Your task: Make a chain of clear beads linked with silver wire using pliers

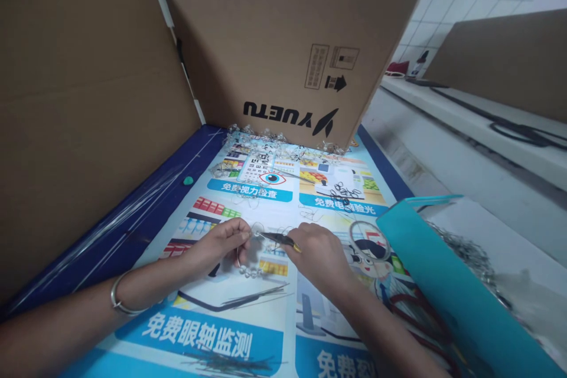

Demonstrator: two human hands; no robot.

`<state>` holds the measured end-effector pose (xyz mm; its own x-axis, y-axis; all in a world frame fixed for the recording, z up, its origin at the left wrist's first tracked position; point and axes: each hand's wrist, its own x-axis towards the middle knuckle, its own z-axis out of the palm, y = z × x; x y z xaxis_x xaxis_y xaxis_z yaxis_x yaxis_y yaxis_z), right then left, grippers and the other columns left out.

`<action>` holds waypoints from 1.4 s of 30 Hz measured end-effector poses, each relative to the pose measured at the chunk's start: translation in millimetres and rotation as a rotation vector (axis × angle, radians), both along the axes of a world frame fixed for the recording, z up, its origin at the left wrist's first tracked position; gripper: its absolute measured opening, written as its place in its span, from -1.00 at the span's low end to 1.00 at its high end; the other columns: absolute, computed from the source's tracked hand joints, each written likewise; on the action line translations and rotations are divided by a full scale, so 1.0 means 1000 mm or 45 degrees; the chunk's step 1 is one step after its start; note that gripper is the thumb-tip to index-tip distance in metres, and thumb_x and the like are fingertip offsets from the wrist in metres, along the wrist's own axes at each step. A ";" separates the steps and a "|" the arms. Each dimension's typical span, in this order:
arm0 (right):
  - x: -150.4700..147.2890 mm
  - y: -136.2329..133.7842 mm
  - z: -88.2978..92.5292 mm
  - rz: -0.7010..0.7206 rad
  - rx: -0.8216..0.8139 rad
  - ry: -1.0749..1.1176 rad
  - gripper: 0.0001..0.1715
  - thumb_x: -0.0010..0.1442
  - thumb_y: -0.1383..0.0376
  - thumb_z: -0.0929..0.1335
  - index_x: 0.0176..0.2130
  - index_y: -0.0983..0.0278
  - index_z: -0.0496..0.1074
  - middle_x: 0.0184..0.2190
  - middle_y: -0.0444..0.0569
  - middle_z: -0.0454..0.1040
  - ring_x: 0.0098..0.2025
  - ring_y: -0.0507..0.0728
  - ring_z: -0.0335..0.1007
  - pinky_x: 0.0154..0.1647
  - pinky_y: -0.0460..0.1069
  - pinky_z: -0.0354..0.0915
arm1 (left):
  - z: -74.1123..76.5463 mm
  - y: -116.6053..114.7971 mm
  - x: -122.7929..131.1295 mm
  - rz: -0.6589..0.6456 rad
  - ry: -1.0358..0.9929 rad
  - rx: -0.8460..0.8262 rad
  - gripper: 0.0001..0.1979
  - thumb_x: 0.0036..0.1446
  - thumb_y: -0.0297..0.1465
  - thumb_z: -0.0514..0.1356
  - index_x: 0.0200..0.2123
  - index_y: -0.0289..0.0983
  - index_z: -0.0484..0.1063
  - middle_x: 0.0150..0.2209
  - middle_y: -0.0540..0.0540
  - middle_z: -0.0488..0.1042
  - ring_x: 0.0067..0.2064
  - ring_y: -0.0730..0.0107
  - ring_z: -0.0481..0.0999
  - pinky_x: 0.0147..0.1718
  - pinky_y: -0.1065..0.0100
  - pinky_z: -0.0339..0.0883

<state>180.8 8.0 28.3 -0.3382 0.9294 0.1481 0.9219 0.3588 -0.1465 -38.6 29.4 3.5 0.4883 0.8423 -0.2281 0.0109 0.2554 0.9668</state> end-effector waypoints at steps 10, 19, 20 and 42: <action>-0.005 0.000 0.001 -0.048 -0.264 0.215 -0.77 0.12 0.16 0.26 -0.40 0.17 0.45 -0.45 -0.13 0.43 -0.37 0.05 0.35 -0.41 -0.11 0.13 | 0.002 0.001 -0.002 -0.098 -0.018 -0.029 -0.75 0.05 -0.26 0.15 -0.25 -0.25 0.19 -0.51 0.06 0.36 -0.59 0.52 0.39 -0.65 0.49 0.24; -0.005 0.000 0.001 -0.039 -0.292 0.246 -0.78 0.12 0.19 0.26 -0.39 0.19 0.46 -0.44 -0.12 0.44 -0.36 0.06 0.34 -0.40 -0.11 0.12 | 0.002 0.001 -0.007 -0.226 0.059 0.065 -0.74 0.07 -0.26 0.13 -0.20 -0.24 0.21 -0.54 0.05 0.37 -0.54 0.50 0.39 -0.60 0.49 0.25; -0.005 0.000 0.001 -0.039 -0.292 0.248 -0.78 0.11 0.19 0.26 -0.40 0.19 0.46 -0.44 -0.11 0.43 -0.36 0.06 0.34 -0.40 -0.11 0.13 | 0.002 0.002 -0.007 -0.231 0.062 0.074 -0.74 0.07 -0.27 0.14 -0.20 -0.24 0.21 -0.52 0.04 0.36 -0.53 0.50 0.39 -0.59 0.49 0.25; -0.016 -0.008 0.008 -0.049 -0.271 0.152 -0.84 0.10 0.23 0.28 -0.41 0.18 0.46 -0.44 -0.12 0.42 -0.36 0.05 0.34 -0.42 -0.11 0.11 | 0.011 0.003 -0.001 0.021 0.180 0.491 -0.82 0.05 -0.29 0.15 -0.40 -0.29 0.43 -0.49 0.00 0.36 -0.44 0.49 0.29 -0.43 0.47 0.15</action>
<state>164.7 -0.5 36.7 -0.2941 0.9556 -0.0157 0.9058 0.2735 -0.3236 -40.0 32.5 14.7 0.4605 0.8866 0.0424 0.1494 -0.1245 0.9809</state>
